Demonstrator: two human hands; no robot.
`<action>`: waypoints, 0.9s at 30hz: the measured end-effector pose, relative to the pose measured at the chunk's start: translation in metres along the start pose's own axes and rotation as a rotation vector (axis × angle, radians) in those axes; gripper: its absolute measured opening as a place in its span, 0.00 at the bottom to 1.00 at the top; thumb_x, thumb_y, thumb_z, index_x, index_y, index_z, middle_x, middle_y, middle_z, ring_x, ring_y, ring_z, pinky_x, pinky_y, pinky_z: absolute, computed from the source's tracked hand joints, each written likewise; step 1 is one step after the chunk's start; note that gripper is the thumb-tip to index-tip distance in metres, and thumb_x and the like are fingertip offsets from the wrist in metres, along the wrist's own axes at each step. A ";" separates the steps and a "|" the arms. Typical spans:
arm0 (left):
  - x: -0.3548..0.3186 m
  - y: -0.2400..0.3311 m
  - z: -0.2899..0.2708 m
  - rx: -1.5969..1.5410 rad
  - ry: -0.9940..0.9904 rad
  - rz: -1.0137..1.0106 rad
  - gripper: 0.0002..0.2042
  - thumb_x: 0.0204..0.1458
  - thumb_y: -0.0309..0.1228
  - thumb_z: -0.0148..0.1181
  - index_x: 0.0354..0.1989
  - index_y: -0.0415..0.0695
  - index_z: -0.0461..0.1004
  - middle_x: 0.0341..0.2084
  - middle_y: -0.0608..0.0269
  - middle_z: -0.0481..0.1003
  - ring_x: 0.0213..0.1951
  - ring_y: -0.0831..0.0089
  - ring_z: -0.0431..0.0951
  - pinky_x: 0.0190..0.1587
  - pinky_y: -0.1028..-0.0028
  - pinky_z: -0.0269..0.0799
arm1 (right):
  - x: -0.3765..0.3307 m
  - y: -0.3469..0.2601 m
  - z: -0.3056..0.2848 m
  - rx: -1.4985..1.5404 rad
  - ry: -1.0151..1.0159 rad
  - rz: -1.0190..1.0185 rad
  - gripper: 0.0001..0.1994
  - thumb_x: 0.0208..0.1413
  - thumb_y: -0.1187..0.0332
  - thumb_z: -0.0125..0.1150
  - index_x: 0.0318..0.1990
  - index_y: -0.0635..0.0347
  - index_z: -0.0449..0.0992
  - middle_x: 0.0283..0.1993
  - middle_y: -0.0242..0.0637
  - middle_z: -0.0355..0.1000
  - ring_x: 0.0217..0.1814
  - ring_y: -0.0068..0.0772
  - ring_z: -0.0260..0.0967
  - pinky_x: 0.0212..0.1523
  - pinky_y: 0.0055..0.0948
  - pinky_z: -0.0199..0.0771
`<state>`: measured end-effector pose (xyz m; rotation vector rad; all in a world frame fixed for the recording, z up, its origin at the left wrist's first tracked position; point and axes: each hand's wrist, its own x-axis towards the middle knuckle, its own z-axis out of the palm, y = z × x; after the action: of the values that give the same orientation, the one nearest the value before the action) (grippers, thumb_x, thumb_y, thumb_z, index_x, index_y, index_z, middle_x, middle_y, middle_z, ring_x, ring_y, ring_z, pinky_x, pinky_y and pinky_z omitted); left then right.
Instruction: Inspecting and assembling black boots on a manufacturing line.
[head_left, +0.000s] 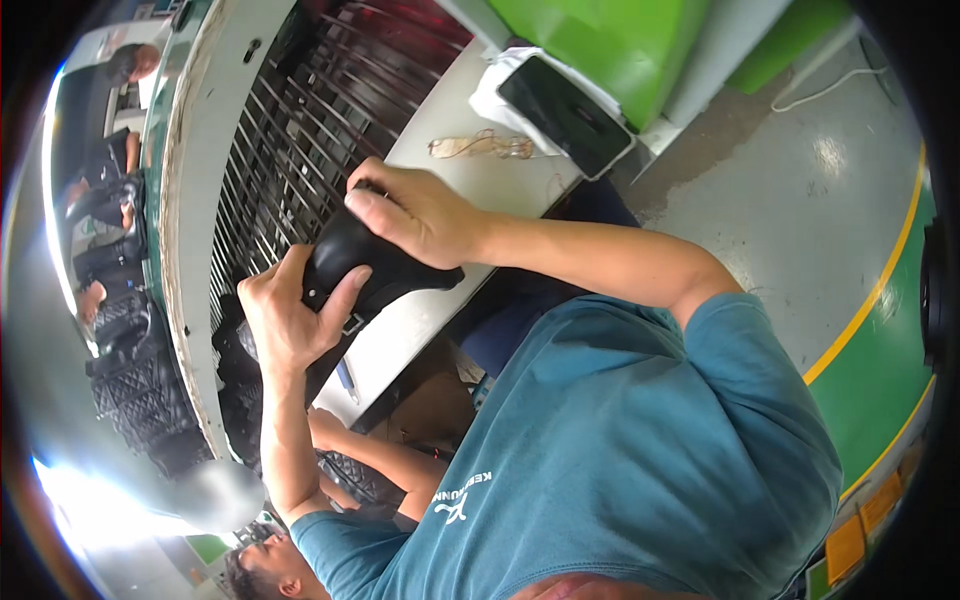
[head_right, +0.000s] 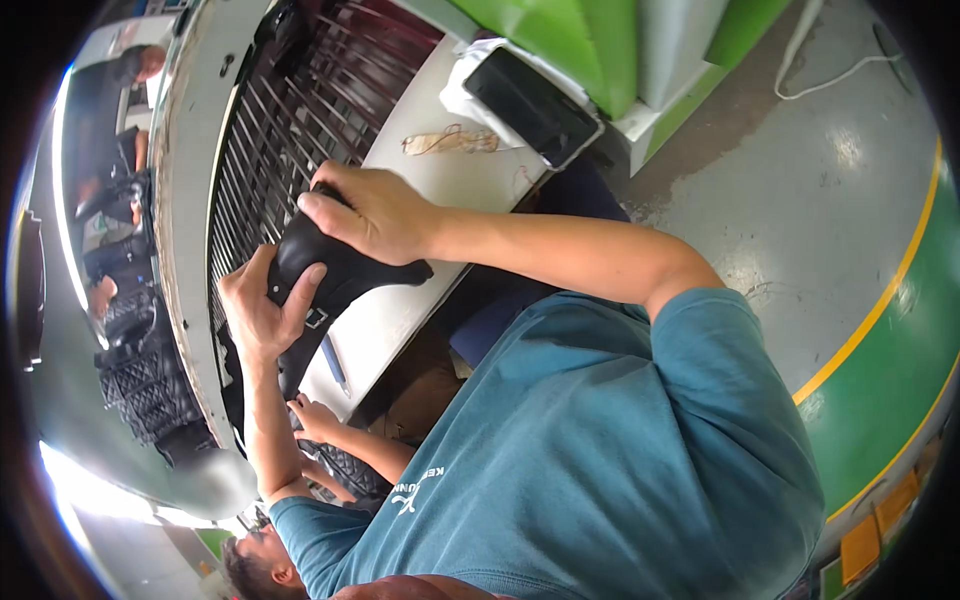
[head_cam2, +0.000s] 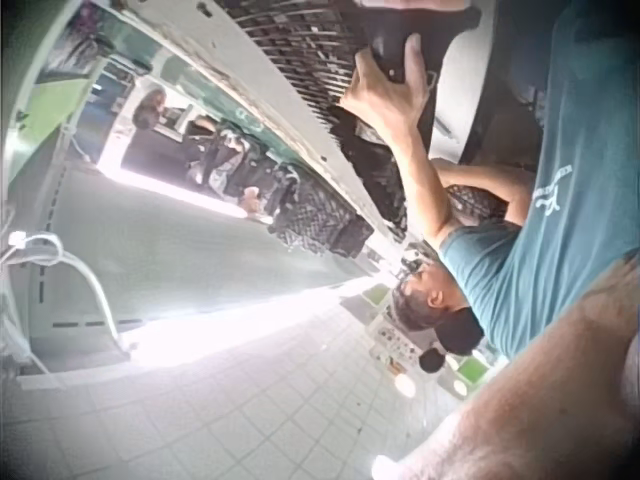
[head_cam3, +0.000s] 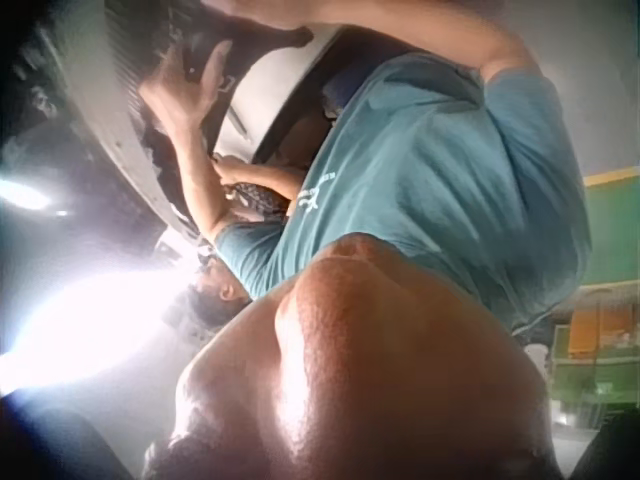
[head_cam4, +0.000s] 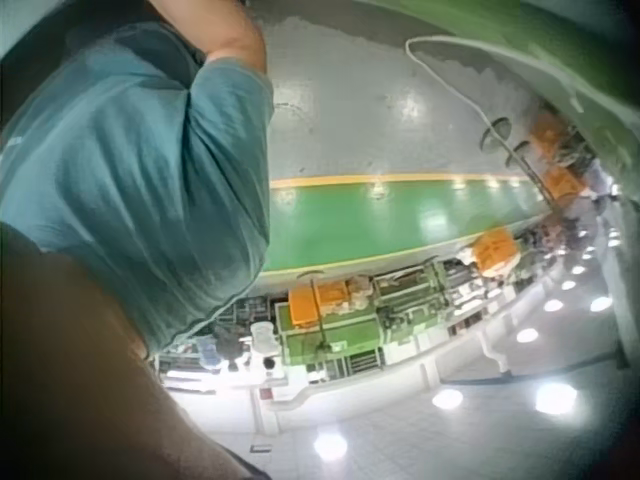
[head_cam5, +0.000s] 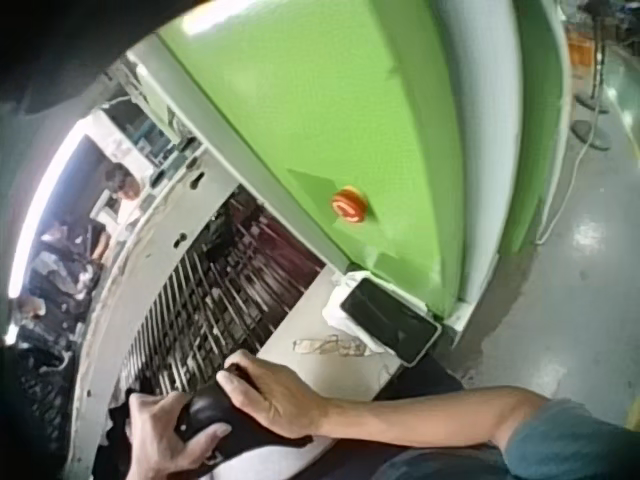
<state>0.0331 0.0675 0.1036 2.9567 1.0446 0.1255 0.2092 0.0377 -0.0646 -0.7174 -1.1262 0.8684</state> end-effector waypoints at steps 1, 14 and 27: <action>0.001 -0.001 -0.003 0.007 -0.023 0.024 0.24 0.50 0.48 0.84 0.33 0.38 0.81 0.14 0.56 0.73 0.14 0.58 0.75 0.21 0.65 0.70 | -0.003 -0.002 0.000 0.024 0.006 0.015 0.18 0.80 0.54 0.51 0.53 0.62 0.73 0.33 0.46 0.74 0.35 0.47 0.75 0.43 0.41 0.75; -0.024 -0.005 0.039 -0.158 0.439 -0.174 0.15 0.69 0.38 0.59 0.46 0.39 0.87 0.41 0.55 0.87 0.53 0.51 0.86 0.60 0.57 0.78 | 0.004 -0.020 -0.004 -0.394 0.071 -0.485 0.31 0.50 0.47 0.86 0.49 0.61 0.77 0.40 0.44 0.78 0.39 0.49 0.81 0.42 0.40 0.82; -0.098 0.050 0.117 -0.412 0.695 -0.464 0.44 0.42 0.57 0.81 0.64 0.40 0.75 0.56 0.52 0.77 0.73 0.40 0.67 0.80 0.33 0.33 | -0.024 -0.004 0.050 -0.454 -0.102 -0.616 0.30 0.49 0.48 0.83 0.49 0.60 0.78 0.37 0.40 0.75 0.35 0.46 0.74 0.36 0.43 0.75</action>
<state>-0.0029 -0.0299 -0.0184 2.2462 1.4927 1.2428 0.1578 0.0181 -0.0581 -0.6351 -1.5475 0.1245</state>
